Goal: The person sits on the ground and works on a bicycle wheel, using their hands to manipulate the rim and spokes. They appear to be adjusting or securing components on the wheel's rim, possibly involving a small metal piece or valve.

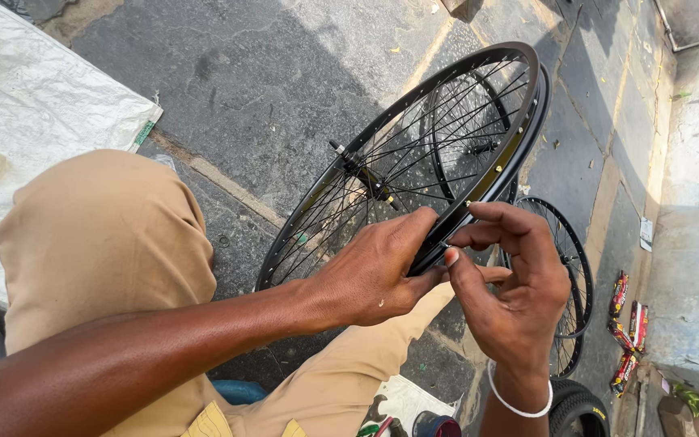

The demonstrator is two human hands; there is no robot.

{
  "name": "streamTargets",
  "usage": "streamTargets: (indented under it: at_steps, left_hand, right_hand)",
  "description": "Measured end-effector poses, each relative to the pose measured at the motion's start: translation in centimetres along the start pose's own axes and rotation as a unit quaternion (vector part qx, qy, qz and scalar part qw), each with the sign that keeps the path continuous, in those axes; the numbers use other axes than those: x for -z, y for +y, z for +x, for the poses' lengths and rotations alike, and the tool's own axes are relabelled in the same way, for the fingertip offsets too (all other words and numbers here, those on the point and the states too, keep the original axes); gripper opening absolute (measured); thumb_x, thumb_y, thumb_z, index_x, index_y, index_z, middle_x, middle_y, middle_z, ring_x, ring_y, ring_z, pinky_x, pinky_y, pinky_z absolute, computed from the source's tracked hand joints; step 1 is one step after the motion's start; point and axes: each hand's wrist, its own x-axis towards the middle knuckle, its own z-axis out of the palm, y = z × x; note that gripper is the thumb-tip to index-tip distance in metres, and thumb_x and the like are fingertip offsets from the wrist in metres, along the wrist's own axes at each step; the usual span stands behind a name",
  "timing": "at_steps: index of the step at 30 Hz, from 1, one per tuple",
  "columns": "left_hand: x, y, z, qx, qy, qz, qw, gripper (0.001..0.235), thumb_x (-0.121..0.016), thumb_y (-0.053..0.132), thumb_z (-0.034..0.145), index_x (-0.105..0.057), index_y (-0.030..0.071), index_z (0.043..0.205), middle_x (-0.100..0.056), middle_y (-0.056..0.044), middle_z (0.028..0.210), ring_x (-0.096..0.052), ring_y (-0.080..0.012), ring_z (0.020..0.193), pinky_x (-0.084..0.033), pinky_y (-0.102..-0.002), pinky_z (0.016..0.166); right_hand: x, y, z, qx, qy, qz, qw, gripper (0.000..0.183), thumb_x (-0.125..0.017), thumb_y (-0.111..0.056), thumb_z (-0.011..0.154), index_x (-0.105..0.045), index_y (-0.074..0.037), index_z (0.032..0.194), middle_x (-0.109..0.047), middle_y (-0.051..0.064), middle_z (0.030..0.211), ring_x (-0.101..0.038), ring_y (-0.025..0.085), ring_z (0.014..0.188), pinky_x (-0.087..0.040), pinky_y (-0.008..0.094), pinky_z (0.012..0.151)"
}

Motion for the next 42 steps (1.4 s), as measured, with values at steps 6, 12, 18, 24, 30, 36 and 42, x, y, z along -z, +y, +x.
streamTargets:
  at_steps: [6,12,18,24,30,36,42]
  left_hand:
    - [-0.2,-0.6,0.1,-0.026,0.007,0.009,1.000,0.028,-0.066,0.023,0.097,-0.047,0.005,0.106,-0.061,-0.014,0.085,-0.067,-0.0288,0.071,-0.048,-0.047,0.059]
    - [-0.3,-0.9,0.1,-0.017,-0.004,0.009,1.000,0.030,-0.067,0.022,0.095,-0.045,0.003,0.104,-0.062,-0.016,0.086,-0.068,-0.0300,0.072,-0.048,-0.049,0.060]
    - [1.1,0.1,-0.1,0.015,-0.004,0.008,1.000,0.041,-0.070,0.033,0.093,-0.049,0.001,0.108,-0.064,-0.011,0.067,-0.066,-0.0231,0.055,-0.048,-0.042,0.052]
    - [5.2,1.0,-0.7,0.025,0.097,0.048,0.994,0.038,-0.060,0.020,0.103,-0.060,0.002,0.136,-0.064,-0.009,0.069,-0.057,-0.0181,0.057,-0.043,-0.034,0.050]
    - [10.4,0.9,-4.3,-0.124,0.109,0.205,0.965,0.025,-0.063,0.016,0.108,-0.059,0.003,0.129,-0.073,-0.007,0.104,-0.074,-0.0154,0.089,-0.058,-0.030,0.077]
    - [15.5,6.2,-3.6,-0.211,-0.077,0.633,0.741,0.016,-0.078,0.006,0.088,-0.068,0.004,0.100,-0.064,-0.011,0.092,-0.060,-0.0284,0.081,-0.046,-0.043,0.073]
    - [17.2,6.7,-3.7,-0.109,-0.124,0.600,0.783,0.024,-0.069,-0.002,0.088,-0.062,0.002,0.111,-0.055,-0.012,0.103,-0.053,-0.0298,0.100,-0.047,-0.043,0.086]
  right_hand:
    - [0.3,-1.9,1.7,-0.060,-0.066,-0.046,0.995,0.047,-0.067,0.007,0.082,-0.058,0.002,0.128,-0.071,0.007,0.095,-0.058,0.007,0.089,-0.062,0.022,0.064]
    - [-0.1,-2.2,1.9,-0.031,-0.070,-0.129,0.989,0.050,-0.070,0.007,0.078,-0.061,0.002,0.126,-0.068,0.005,0.091,-0.053,0.009,0.081,-0.052,0.024,0.067]
    - [-1.3,0.6,-1.0,-0.001,0.087,-0.026,0.996,0.041,-0.075,0.000,0.089,-0.059,0.004,0.127,-0.064,0.004,0.100,-0.054,0.010,0.080,-0.050,0.024,0.071]
    - [-5.1,2.5,2.2,0.028,0.299,0.129,0.945,0.019,-0.067,-0.009,0.108,-0.062,0.003,0.121,-0.064,0.007,0.112,-0.061,0.013,0.093,-0.053,0.028,0.085]
    - [-4.3,6.5,12.9,0.240,0.152,-0.146,0.948,0.043,-0.047,-0.038,0.116,-0.065,-0.005,0.095,-0.062,0.012,0.096,-0.057,0.029,0.105,-0.034,0.052,0.113]
    - [-10.4,6.5,14.9,0.187,0.164,-0.168,0.954,0.045,-0.050,-0.032,0.114,-0.066,-0.010,0.078,-0.054,0.006,0.064,-0.052,0.022,0.060,-0.046,0.047,0.075]
    - [-12.3,5.5,14.3,0.221,0.235,-0.096,0.942,0.042,-0.054,-0.024,0.111,-0.070,-0.011,0.075,-0.052,0.000,0.047,-0.048,0.013,0.035,-0.039,0.025,0.037]
